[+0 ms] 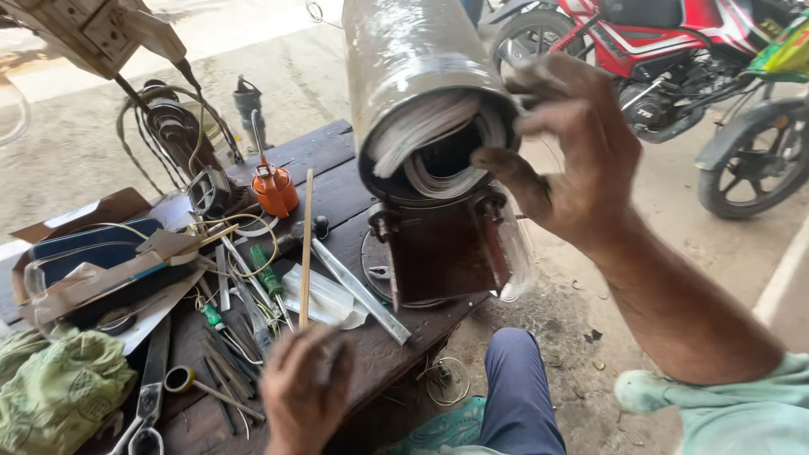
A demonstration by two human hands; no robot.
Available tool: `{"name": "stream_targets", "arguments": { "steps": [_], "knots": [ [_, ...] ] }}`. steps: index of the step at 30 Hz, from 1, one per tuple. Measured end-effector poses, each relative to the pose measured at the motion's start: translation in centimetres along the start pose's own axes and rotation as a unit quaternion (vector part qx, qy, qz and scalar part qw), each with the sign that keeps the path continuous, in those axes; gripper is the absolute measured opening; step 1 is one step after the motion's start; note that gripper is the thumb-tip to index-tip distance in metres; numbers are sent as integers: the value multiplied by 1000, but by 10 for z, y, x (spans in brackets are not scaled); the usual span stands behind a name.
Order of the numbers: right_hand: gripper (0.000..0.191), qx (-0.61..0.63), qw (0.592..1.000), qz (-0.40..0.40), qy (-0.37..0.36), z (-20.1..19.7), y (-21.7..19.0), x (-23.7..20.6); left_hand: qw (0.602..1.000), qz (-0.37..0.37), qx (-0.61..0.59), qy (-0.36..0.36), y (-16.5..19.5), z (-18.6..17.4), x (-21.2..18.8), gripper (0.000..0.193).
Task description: The person winds white insulated wire onto a cylindrical metal core mounted on a wooden stand. They pull wire from a spool, loop it around the core, and use a wooden stick to press and align the layers. The person repeatedly adjusts the wire and the core to maintain even winding.
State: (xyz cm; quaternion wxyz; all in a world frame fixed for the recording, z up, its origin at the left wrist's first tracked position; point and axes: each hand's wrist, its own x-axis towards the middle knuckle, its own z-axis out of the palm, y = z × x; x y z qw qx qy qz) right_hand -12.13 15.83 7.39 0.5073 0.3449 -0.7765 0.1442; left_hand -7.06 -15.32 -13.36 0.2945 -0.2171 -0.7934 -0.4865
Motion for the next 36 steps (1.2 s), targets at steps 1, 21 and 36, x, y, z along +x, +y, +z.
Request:
{"name": "stream_targets", "arguments": {
  "steps": [1,21,36],
  "knots": [
    [46,-6,1000,2,-14,-2,3,3,999,37,30,19,15,-5,20,28],
    [15,-90,995,13,48,37,14,8,915,269,288,86,134,44,206,17],
    [37,149,984,93,-13,-22,53,-39,989,129,64,-23,110,41,110,114]
  ]
}}
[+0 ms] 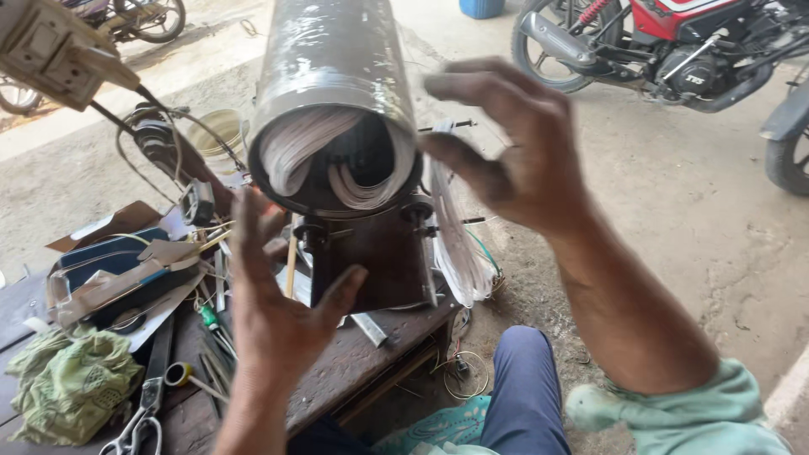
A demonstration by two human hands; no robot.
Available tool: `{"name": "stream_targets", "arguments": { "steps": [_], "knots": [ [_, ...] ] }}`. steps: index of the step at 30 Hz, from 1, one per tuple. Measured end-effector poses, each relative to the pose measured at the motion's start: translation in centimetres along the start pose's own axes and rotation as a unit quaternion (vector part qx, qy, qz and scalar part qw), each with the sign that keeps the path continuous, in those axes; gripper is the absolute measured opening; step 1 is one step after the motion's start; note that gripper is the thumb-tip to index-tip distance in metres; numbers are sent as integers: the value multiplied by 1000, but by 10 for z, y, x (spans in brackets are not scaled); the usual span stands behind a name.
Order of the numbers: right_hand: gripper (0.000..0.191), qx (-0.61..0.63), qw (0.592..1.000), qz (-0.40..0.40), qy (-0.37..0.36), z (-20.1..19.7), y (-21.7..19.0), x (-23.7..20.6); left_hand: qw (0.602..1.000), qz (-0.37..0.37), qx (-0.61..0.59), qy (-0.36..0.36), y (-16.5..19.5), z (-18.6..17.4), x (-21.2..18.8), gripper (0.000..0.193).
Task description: The person winds white insulated wire onto a cylindrical metal core mounted on a wooden stand. They pull wire from a spool, loop it around the core, and use a wooden stick to press and align the layers. The person repeatedly adjusts the wire and the core to maintain even winding.
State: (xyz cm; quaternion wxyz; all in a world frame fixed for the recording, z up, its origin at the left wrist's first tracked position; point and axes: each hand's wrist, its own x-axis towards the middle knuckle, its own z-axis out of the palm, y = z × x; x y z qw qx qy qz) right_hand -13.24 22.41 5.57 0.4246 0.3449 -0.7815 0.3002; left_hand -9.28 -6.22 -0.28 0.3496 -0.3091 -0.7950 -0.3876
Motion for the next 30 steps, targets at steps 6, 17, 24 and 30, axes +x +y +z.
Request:
{"name": "stream_targets", "arguments": {
  "steps": [6,17,24,30],
  "knots": [
    [24,37,987,147,47,-9,25,-43,990,-94,-106,-9,-40,14,-36,117],
    [22,32,925,369,86,-43,46,-90,981,-186,-35,40,-149,-19,-32,98],
    [20,46,929,346,122,-19,40,-106,961,-147,234,2,-187,-35,64,70],
    [43,44,971,210,108,3,-6,-152,967,-110,229,7,-152,-51,35,41]
  ]
}}
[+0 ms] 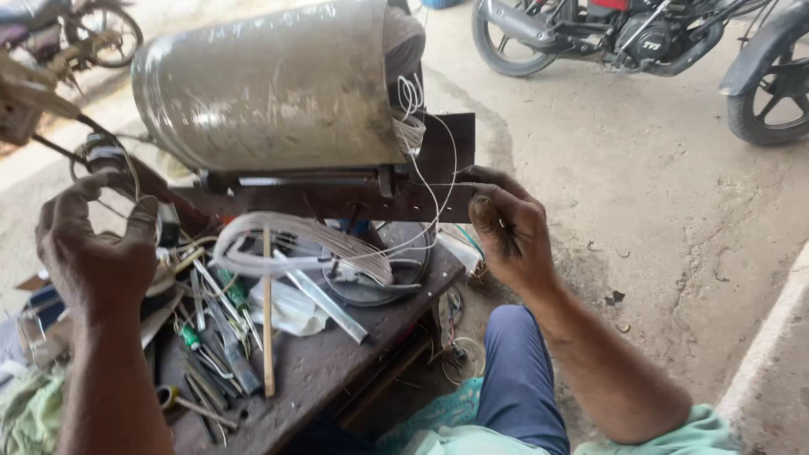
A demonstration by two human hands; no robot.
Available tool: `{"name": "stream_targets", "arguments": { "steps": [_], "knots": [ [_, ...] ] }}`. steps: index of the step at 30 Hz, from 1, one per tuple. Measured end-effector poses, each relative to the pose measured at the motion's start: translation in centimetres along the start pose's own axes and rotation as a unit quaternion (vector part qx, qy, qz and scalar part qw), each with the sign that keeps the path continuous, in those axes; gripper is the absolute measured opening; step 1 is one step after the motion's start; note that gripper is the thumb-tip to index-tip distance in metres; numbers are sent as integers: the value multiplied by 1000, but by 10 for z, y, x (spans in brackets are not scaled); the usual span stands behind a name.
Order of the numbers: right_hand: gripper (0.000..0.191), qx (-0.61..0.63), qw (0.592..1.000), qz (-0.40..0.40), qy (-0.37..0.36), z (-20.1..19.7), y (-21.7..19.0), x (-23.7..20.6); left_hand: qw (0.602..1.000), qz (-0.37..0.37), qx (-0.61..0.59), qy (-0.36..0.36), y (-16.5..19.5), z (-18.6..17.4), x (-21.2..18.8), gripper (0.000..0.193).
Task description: The person winds white insulated wire onto a cylindrical metal core mounted on a wooden stand. They pull wire from a spool, loop it around the core, and use a wooden stick to press and align the layers. The person repeatedly adjusts the wire and the core to maintain even winding.
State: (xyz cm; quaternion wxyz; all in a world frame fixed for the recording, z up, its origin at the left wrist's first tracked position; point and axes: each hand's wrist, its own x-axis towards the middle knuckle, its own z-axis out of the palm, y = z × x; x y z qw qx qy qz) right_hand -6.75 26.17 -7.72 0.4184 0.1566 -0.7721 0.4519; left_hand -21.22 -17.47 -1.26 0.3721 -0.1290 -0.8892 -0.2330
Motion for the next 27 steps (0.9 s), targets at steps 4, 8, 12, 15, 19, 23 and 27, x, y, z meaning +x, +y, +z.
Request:
{"name": "stream_targets", "arguments": {
  "steps": [4,8,12,15,19,23,27],
  "knots": [
    [45,-58,997,-52,-20,16,-38,-12,997,-56,34,-38,23,-24,-39,42],
    [42,-88,986,-89,-114,35,-92,-21,995,-61,-74,-11,45,-42,-65,36],
    [41,-91,974,-126,-162,50,-118,-28,963,-96,-248,-38,62,-55,-68,36],
    [34,-54,971,-127,-194,55,-124,-25,947,-46,-314,-42,80,-67,-64,45],
    [34,-30,979,-175,-97,68,-129,-11,962,82,-259,-23,112,-71,-50,55],
    [38,-85,978,-184,-44,78,-125,9,961,195,-192,34,139,-65,-34,52],
    [40,-139,975,-170,-44,80,-124,16,963,221,-150,42,154,-60,-16,30]
  ]
}}
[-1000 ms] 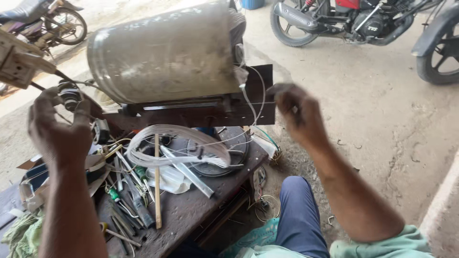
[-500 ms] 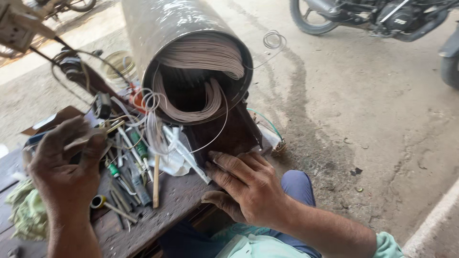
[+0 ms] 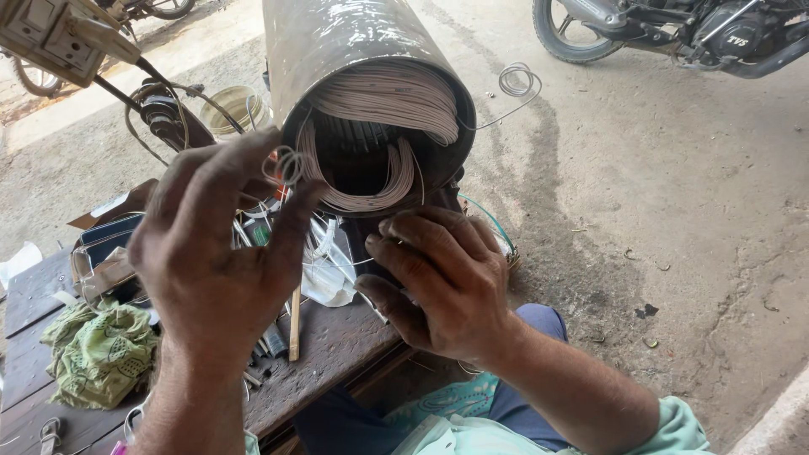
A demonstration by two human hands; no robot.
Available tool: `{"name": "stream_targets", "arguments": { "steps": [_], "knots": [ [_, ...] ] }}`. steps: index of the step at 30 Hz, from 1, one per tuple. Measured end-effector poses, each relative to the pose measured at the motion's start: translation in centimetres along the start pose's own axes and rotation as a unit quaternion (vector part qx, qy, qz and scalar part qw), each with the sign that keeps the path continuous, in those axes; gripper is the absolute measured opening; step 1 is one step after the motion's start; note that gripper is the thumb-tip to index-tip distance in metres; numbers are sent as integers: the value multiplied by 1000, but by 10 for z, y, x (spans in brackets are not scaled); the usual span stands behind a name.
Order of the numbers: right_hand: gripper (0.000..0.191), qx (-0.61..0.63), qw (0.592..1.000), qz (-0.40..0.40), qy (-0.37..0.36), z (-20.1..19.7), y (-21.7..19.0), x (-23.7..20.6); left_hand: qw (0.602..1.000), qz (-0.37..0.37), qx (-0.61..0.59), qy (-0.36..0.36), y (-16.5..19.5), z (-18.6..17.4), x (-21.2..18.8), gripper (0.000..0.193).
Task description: The person winds white insulated wire onto a cylindrical metal core mounted on a wooden stand. They pull wire from a spool, loop it around the core, and use a wooden stick to press and align the layers. The person repeatedly adjusts the wire and the core to maintain even winding.
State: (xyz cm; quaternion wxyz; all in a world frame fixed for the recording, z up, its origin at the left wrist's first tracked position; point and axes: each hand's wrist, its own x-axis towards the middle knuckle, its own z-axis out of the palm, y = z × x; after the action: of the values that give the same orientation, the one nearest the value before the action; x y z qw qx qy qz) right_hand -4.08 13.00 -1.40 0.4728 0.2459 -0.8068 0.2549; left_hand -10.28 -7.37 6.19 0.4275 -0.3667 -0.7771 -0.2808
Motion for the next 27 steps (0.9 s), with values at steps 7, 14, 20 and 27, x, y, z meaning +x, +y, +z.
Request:
{"name": "stream_targets", "arguments": {
  "steps": [7,14,20,27],
  "knots": [
    [42,-1,1000,17,15,-4,1,1,902,-189,-387,38,-8,-8,-2,6],
    [40,21,999,24,-15,-11,3,0,969,-63,-223,88,-8,18,-44,11],
    [43,13,999,26,-33,-11,-1,2,883,-218,-414,42,9,19,-61,27],
    [56,7,998,23,-51,-12,-4,6,844,-260,-468,42,5,-11,-37,46]
  ]
}}
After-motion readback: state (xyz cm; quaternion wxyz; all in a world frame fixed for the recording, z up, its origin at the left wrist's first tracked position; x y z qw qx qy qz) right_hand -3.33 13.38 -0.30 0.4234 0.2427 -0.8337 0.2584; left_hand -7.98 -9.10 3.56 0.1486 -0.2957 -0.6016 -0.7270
